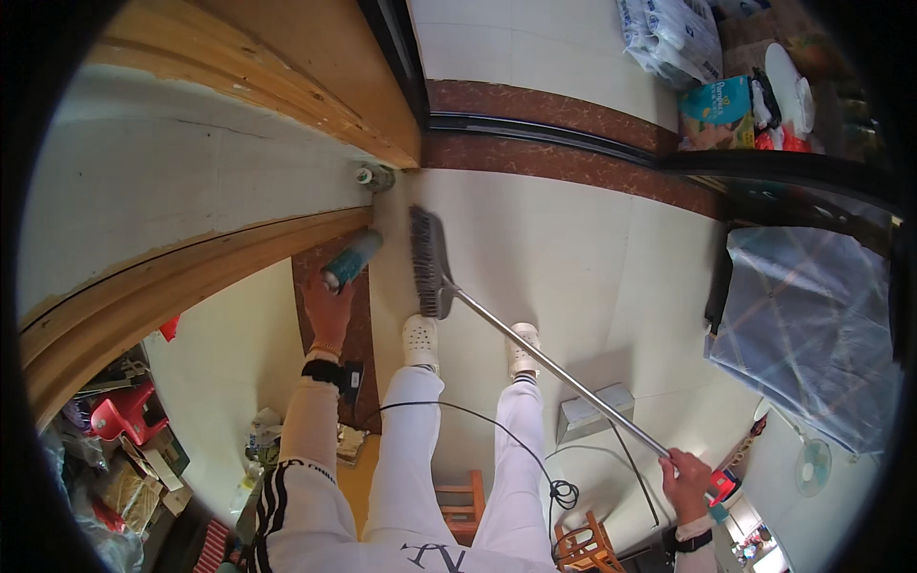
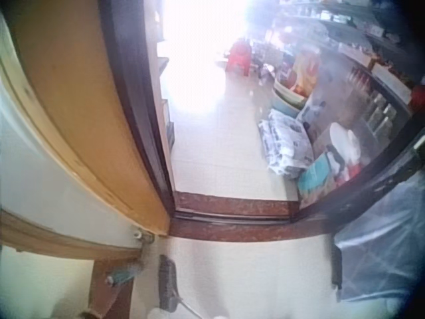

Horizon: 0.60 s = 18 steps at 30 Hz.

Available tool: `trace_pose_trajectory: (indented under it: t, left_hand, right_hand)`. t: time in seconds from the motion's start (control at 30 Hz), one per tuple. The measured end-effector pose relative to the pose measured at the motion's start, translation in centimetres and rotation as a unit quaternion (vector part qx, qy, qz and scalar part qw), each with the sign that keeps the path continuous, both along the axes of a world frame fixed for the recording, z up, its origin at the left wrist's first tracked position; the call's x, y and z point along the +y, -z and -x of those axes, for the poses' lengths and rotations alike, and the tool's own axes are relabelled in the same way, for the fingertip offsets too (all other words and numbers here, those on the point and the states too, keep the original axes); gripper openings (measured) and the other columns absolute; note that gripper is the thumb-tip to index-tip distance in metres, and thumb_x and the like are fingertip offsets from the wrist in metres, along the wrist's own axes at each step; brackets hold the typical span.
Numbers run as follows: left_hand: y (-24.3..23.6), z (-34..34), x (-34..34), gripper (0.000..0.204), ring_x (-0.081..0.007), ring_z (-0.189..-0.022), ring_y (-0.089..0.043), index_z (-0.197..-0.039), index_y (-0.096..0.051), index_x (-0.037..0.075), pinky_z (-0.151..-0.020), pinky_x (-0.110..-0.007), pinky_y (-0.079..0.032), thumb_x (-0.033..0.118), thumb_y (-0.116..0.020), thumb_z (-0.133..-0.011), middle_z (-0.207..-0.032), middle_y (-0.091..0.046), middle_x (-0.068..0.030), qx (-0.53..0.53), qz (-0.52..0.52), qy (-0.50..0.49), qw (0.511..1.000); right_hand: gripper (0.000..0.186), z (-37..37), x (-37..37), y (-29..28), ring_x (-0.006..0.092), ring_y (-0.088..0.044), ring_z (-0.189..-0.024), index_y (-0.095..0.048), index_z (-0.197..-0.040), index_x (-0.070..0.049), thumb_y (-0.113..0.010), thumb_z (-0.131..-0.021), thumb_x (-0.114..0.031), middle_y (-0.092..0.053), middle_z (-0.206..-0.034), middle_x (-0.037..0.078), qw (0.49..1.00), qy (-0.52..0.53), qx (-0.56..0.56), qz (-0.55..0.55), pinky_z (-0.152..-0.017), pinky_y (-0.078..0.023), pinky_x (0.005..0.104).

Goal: The person sweeps the tiled floor using a broom and a dustpan, moving several wooden chairs aside to sweep the areas beneath them.

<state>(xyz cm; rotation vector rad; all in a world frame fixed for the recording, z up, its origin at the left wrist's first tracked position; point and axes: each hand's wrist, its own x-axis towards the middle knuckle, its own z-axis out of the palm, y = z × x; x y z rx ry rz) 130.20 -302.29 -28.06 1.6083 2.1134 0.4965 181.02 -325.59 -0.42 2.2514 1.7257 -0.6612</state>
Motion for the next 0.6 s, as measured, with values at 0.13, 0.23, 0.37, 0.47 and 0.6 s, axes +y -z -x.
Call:
trace_pose_trajectory:
  t: [0.13, 0.23, 0.37, 0.47, 0.6]
  left_hand:
    - [1.6, 3.8, -2.1, 0.056, -0.034, -0.092, -0.054, -0.113, -0.044, 0.005, -0.078, -0.041, -0.045, 0.013, -0.072, -0.065, -0.101, -0.052, -0.0201, 0.084, 0.071, -0.05, 0.993]
    - [4.1, 6.1, -3.2, 0.057, -0.0348, -0.092, -0.054, -0.112, -0.043, 0.006, -0.079, -0.042, -0.045, 0.015, -0.073, -0.065, -0.099, -0.053, -0.0194, 0.074, 0.084, -0.078, 0.991]
    - [4.0, 6.2, -2.1, 0.06, -0.0371, -0.096, -0.051, -0.112, -0.042, 0.005, -0.08, -0.042, -0.044, 0.018, -0.074, -0.064, -0.102, -0.052, -0.0202, 0.032, 0.112, -0.108, 0.987]
    - [3.3, 5.6, -2.5, 0.064, -0.0383, -0.096, -0.051, -0.117, -0.04, 0.004, -0.08, -0.043, -0.044, 0.02, -0.074, -0.064, -0.107, -0.05, -0.0216, 0.096, 0.127, -0.076, 0.984]
    - [0.2, 2.3, -1.6, 0.062, -0.0393, -0.097, -0.05, -0.12, -0.04, 0.004, -0.083, -0.044, -0.042, 0.02, -0.07, -0.068, -0.111, -0.047, -0.0221, 0.209, 0.131, -0.043, 0.968]
  right_hand:
    - [0.013, 1.6, 4.2, 5.1, 0.0265, -0.055, -0.053, -0.06, -0.077, -0.01, -0.064, -0.074, -0.023, -0.054, -0.058, 0.008, 0.999, -0.035, 0.023, 0.021, -0.047, -0.042, 0.0371]
    - [0.014, 4.2, 6.8, 8.3, 0.0282, -0.056, -0.055, -0.061, -0.077, -0.011, -0.063, -0.075, -0.025, -0.056, -0.059, 0.009, 0.998, 0.0, 0.046, 0.036, -0.05, -0.042, 0.039]
    - [0.017, 3.6, 5.4, 7.7, 0.0308, -0.057, -0.058, -0.062, -0.08, -0.01, -0.061, -0.076, -0.026, -0.058, -0.063, 0.01, 0.988, 0.079, 0.04, 0.129, -0.053, -0.043, 0.041]
    - [0.018, 2.7, 2.7, 6.7, 0.0305, -0.058, -0.059, -0.063, -0.081, -0.01, -0.06, -0.076, -0.027, -0.059, -0.063, 0.011, 0.979, 0.126, 0.031, 0.156, -0.054, -0.044, 0.0404]
    - [0.017, 2.3, 0.0, 6.1, 0.0305, -0.058, -0.058, -0.063, -0.08, -0.01, -0.061, -0.076, -0.026, -0.059, -0.062, 0.012, 0.97, 0.18, 0.041, 0.159, -0.053, -0.044, 0.0396]
